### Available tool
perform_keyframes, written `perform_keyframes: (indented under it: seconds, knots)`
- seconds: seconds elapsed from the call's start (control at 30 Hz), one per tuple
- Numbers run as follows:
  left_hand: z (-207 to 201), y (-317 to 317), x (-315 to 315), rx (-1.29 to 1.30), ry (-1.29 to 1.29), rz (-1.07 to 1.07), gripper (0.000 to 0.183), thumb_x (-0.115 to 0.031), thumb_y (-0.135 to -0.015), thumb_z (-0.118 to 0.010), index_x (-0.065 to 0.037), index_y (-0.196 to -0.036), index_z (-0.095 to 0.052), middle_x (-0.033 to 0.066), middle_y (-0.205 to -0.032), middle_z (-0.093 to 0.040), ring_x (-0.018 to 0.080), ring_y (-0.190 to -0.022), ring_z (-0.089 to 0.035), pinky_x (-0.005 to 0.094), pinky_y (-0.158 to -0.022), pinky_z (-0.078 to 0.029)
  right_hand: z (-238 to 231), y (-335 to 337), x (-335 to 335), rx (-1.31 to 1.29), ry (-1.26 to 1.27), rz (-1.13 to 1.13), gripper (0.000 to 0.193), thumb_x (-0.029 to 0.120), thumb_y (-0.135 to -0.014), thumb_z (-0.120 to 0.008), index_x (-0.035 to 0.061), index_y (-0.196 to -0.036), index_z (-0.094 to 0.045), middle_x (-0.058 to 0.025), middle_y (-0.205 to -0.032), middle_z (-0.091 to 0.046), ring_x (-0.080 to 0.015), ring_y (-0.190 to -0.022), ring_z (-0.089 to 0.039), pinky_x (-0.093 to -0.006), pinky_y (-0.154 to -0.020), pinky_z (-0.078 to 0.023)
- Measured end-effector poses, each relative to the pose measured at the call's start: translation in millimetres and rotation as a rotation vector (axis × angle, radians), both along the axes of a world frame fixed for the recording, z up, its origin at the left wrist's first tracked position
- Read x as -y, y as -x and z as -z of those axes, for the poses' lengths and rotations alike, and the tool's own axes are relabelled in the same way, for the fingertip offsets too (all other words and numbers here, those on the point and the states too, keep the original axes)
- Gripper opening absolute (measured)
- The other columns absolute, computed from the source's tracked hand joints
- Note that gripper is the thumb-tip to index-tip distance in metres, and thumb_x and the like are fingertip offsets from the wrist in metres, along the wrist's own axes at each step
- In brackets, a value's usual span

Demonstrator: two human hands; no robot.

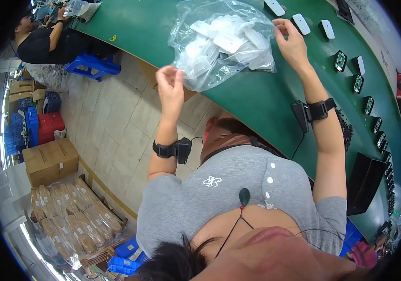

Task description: The person assembles components by hand, picking up a white plastic base and a small black part, inserting the part into the base, and then pressing a black cover over the assembly. The completed units are placed onto the green work surface alongside other assemblies.

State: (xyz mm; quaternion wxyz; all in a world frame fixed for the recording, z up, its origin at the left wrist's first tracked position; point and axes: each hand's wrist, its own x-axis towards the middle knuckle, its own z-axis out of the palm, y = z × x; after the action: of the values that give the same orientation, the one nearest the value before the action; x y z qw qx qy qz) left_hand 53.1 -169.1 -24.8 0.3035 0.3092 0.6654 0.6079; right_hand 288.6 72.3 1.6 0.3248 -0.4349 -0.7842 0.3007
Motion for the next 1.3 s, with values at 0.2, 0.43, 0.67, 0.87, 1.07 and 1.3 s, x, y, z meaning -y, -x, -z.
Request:
perform_keyframes:
  seconds: [0.2,0.43,0.67,0.87,1.07,1.3]
  knots:
    - [-53,10,-40,-0.887,-0.216,-0.138,0.018,-0.004,-0.091,-0.06,0.0,-0.109,-0.06,0.0103,-0.095,-0.061,0.0219,-0.089,-0.058,0.0336,-0.081,-0.047,-32,9,22,-0.045,-0.723,-0.035,0.025,0.011,-0.085,-0.066,0.0094,-0.11,-0.063,-0.0087,-0.103,-0.063,-0.0254,-0.092,-0.06,-0.0378,-0.08,-0.048]
    - [-34,-34,-102,-1.379,-0.265,0.47,0.044,0.005,-0.076,-0.054,-0.006,-0.118,-0.063,0.0138,-0.111,-0.063,0.0321,-0.105,-0.057,0.0417,-0.09,-0.046,-37,-16,65,-0.038,-0.583,-0.068,0.017,0.01,-0.085,-0.067,0.0085,-0.102,-0.066,-0.0066,-0.1,-0.064,-0.0243,-0.088,-0.061,-0.0356,-0.081,-0.045]
    - [-49,-29,-96,-1.41,-0.083,0.434,0.055,-0.003,-0.075,-0.069,-0.006,-0.128,-0.055,0.0149,-0.107,-0.059,0.0334,-0.103,-0.052,0.0409,-0.091,-0.043,-6,-151,114,-0.097,-0.257,0.36,0.011,0.006,-0.091,-0.063,0.0017,-0.101,-0.067,-0.0059,-0.092,-0.064,-0.0142,-0.082,-0.06,-0.0263,-0.075,-0.048]
    - [-86,-47,-82,-1.1,-0.121,0.131,0.04,-0.011,-0.078,-0.079,-0.001,-0.109,-0.056,0.0123,-0.095,-0.061,0.0241,-0.081,-0.059,0.0332,-0.07,-0.048,8,-190,150,0.174,-0.344,0.315,0.017,0.004,-0.085,-0.066,0.005,-0.102,-0.068,-0.0089,-0.092,-0.063,-0.0244,-0.087,-0.06,-0.0327,-0.078,-0.048]
    - [-67,-115,-72,-0.346,-0.088,0.679,0.017,-0.01,-0.088,-0.07,0.0,-0.093,-0.058,0.0072,-0.077,-0.061,0.0146,-0.062,-0.059,0.0241,-0.054,-0.045,19,-160,152,0.225,-0.263,-0.05,0.014,0.001,-0.078,-0.066,0.0033,-0.092,-0.065,-0.0089,-0.098,-0.058,-0.0272,-0.092,-0.057,-0.0355,-0.077,-0.049]
    - [-27,-131,-77,-0.463,-0.068,0.595,0.008,-0.005,-0.087,-0.068,-0.001,-0.09,-0.061,0.0056,-0.073,-0.056,0.0126,-0.058,-0.053,0.0253,-0.052,-0.042,34,-122,150,0.302,-0.462,-0.02,0.018,0.011,-0.076,-0.068,0.0048,-0.082,-0.052,-0.0092,-0.084,-0.05,-0.027,-0.08,-0.052,-0.0381,-0.07,-0.047]
